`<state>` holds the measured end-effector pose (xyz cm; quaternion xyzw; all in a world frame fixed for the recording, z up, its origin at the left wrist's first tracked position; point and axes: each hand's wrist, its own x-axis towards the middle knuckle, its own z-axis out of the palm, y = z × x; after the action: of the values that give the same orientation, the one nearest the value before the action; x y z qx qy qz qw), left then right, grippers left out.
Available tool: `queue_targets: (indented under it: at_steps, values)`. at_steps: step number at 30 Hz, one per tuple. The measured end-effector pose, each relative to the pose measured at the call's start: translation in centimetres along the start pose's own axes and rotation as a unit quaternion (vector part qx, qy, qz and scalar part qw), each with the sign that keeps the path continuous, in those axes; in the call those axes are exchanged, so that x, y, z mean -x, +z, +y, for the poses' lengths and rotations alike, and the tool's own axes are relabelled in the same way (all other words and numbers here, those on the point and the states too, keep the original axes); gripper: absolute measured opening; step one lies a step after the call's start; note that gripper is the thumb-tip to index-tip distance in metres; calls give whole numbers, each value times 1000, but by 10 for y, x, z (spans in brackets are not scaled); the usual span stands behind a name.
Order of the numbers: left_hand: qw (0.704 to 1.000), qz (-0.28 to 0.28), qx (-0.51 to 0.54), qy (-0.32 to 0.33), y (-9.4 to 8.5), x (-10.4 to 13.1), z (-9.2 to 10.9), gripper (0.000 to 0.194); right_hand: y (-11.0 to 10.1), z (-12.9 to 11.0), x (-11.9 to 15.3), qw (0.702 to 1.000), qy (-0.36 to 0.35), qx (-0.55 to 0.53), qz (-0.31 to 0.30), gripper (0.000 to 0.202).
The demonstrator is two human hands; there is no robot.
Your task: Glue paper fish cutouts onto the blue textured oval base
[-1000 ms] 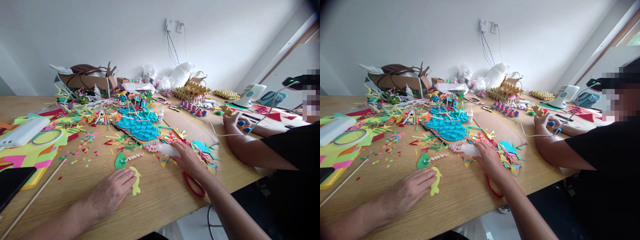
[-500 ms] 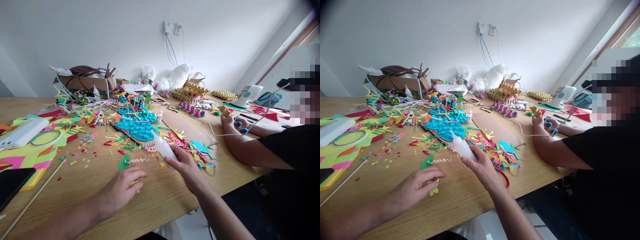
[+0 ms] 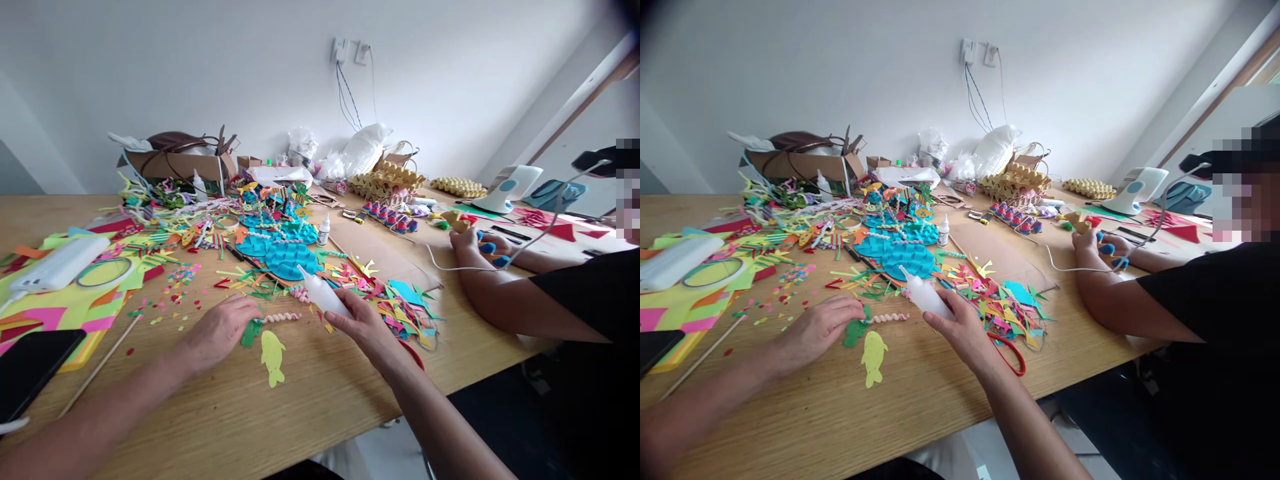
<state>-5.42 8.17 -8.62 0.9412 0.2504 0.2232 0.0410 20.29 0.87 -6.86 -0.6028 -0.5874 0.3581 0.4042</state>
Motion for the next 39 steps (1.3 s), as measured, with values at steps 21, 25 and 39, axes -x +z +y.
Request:
queue_targets:
  at_steps: [21, 25, 39]
  values:
    - [997, -71, 31, 28, 11, -14, -15, 18, 0, 6, -8, 988, 7, -151, 42, 47]
    - [995, -80, 44, 34, 14, -19, -9, 26, 0, 7, -9, 986, -1, -164, 28, 45]
    - [991, -118, 36, 54, 24, -24, -8, 24, -38, 12, -5, 961, -18, -236, 140, 34]
